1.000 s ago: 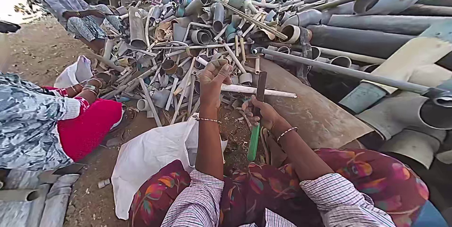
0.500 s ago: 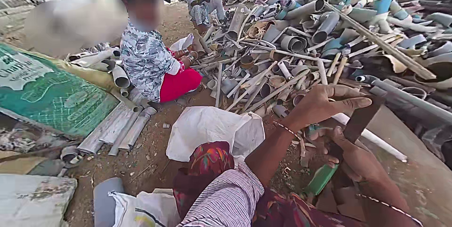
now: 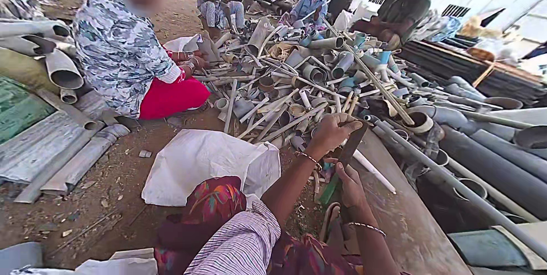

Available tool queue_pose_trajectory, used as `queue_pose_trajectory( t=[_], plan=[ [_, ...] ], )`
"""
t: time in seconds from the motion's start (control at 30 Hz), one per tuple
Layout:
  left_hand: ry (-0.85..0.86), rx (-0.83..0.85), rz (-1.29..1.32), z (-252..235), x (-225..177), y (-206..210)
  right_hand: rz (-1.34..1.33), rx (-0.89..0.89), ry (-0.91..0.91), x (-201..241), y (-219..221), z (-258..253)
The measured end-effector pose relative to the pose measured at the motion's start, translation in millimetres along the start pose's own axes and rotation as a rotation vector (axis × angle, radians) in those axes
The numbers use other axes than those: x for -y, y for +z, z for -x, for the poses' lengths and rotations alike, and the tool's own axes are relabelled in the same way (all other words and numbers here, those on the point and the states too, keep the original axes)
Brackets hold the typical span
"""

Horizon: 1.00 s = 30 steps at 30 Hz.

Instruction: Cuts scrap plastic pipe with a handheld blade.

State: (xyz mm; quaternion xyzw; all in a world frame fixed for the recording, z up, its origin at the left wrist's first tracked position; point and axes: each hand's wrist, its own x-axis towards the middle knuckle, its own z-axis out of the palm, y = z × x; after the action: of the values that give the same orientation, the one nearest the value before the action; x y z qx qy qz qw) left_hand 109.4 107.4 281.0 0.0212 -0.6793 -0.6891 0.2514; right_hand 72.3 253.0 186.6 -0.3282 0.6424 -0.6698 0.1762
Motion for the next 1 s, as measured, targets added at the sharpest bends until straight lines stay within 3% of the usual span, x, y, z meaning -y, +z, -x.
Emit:
queue_pose_trajectory(
  t=[0.13,0.23,0.33,0.43,0.5,0.6,0.7,0.8,0.93,1.0],
  plan=[
    [-0.047,0.02,0.042,1.9,-3.8,-1.9,0.43,-0.27,-0.305,-18.4,9.5,6.9],
    [-0.051,0.005,0.108,0.9,1.3,-1.2,0.803,-0.42,-0.298,-13.1,14.0,18.5],
    [-0.058,0.032,0.135,-13.7,25.8,0.5,0.888,-0.516,-0.146,-17.2,6.3,25.3],
    [-0.176,-0.057,0.129,3.6,-31.2,7.1,0.89,-0.623,0.009,-27.6,-15.2,28.1],
    [-0.033,-0.075,0.148,-7.3,-8.6,4.5,0.859,-0.667,0.165,-29.8,-29.5,26.4],
    [0.174,-0.061,0.19,-42.2,56.2,0.3,0.719,-0.677,0.428,-36.2,-55.4,23.1],
    [0.128,-0.087,0.14,-35.9,38.8,3.2,0.703,-0.649,0.568,-37.0,-65.1,21.9],
    [0.037,-0.102,0.139,-20.4,4.2,3.5,0.807,-0.536,0.443,-19.0,-40.3,21.0],
    [0.063,-0.106,0.078,-16.9,4.8,2.8,0.959,-0.334,-0.057,8.4,16.2,28.5],
    [0.077,-0.109,0.069,-15.0,3.9,3.3,0.965,-0.314,-0.156,3.7,29.4,30.6]
  ],
)
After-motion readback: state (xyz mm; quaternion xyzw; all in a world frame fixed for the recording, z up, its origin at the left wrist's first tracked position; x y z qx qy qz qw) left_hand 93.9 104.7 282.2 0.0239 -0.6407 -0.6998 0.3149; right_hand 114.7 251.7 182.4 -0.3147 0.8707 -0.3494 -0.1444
